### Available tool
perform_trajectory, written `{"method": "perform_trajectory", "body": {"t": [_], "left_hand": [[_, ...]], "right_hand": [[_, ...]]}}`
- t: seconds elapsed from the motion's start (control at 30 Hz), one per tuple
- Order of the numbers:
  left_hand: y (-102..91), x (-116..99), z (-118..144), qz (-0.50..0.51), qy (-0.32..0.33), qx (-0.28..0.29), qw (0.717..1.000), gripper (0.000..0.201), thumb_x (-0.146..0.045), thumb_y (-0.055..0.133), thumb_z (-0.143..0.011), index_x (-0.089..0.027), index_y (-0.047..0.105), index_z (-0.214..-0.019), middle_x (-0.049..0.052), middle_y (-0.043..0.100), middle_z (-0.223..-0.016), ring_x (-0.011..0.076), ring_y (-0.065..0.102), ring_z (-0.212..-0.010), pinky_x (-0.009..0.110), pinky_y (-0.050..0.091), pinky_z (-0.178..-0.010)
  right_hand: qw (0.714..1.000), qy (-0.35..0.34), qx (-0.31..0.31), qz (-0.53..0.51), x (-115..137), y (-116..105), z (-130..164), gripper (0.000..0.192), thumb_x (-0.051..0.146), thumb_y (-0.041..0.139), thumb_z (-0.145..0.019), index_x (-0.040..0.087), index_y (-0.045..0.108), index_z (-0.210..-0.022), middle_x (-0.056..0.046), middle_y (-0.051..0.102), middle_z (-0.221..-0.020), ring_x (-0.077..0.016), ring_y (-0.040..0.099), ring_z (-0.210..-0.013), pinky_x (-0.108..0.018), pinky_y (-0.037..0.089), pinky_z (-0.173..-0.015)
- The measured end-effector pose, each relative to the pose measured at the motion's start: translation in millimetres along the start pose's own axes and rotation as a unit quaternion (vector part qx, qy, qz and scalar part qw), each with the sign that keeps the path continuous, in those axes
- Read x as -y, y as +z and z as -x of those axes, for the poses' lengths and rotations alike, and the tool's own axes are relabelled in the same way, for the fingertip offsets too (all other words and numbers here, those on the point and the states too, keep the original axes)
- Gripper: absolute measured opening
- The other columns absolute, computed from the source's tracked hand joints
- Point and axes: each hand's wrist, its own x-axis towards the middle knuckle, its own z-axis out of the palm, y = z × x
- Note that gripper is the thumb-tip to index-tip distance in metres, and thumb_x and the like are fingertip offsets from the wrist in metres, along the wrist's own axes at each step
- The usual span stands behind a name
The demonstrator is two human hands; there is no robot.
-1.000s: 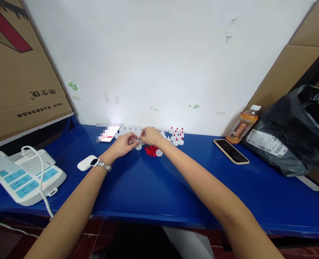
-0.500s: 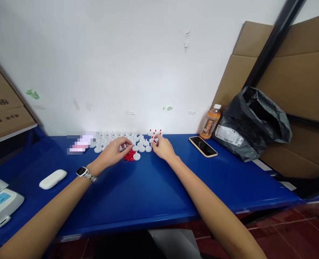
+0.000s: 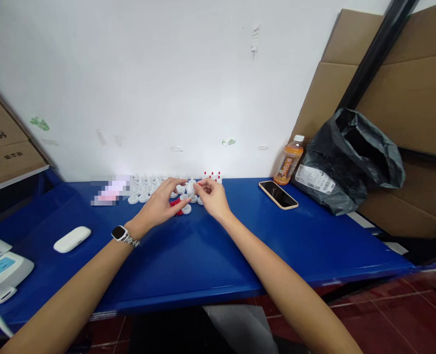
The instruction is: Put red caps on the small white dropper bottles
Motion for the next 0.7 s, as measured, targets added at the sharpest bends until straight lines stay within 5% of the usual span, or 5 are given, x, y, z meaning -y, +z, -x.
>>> {"method": "perform_trajectory", "body": {"t": [0.1,0.37,0.7], "left_hand": [[-5.0,3,2,-0.011,0.017,0.040,0.999,0.032,-0.039,0.051,-0.099,-0.021,0.055,-0.125,0.010,0.063,-0.116,0.0253,0.059,-0.107,0.042,0.049,-0.095],[-25.7,21,21,-0.055,0.028,0.063,0.996,0.032,-0.035,0.041,-0.103,-0.020,0.049,-0.130,0.011,0.062,-0.120,0.0260,0.057,-0.110,0.044,0.049,-0.096],[-34.1,22,27,-0.060,0.004,0.039,0.997,0.034,-0.035,0.042,-0.103,-0.021,0.050,-0.133,0.009,0.063,-0.122,0.0254,0.055,-0.111,0.042,0.048,-0.097]], "right_hand": [[0.999,-0.005,0.028,-0.027,6,18,9,0.033,0.053,0.062,-0.085,0.020,0.058,-0.082,-0.001,0.063,-0.072,-0.0149,0.056,-0.065,-0.027,0.044,-0.063],[0.973,-0.109,0.076,0.190,18,46,3,0.034,0.040,0.039,-0.100,0.022,0.039,-0.072,0.005,0.041,-0.062,-0.0126,0.041,-0.060,-0.027,0.029,-0.060],[0.984,-0.032,0.030,0.172,16,74,-5,0.045,0.051,0.037,-0.097,0.022,0.040,-0.062,0.004,0.040,-0.052,-0.0131,0.038,-0.053,-0.029,0.027,-0.057]]}}
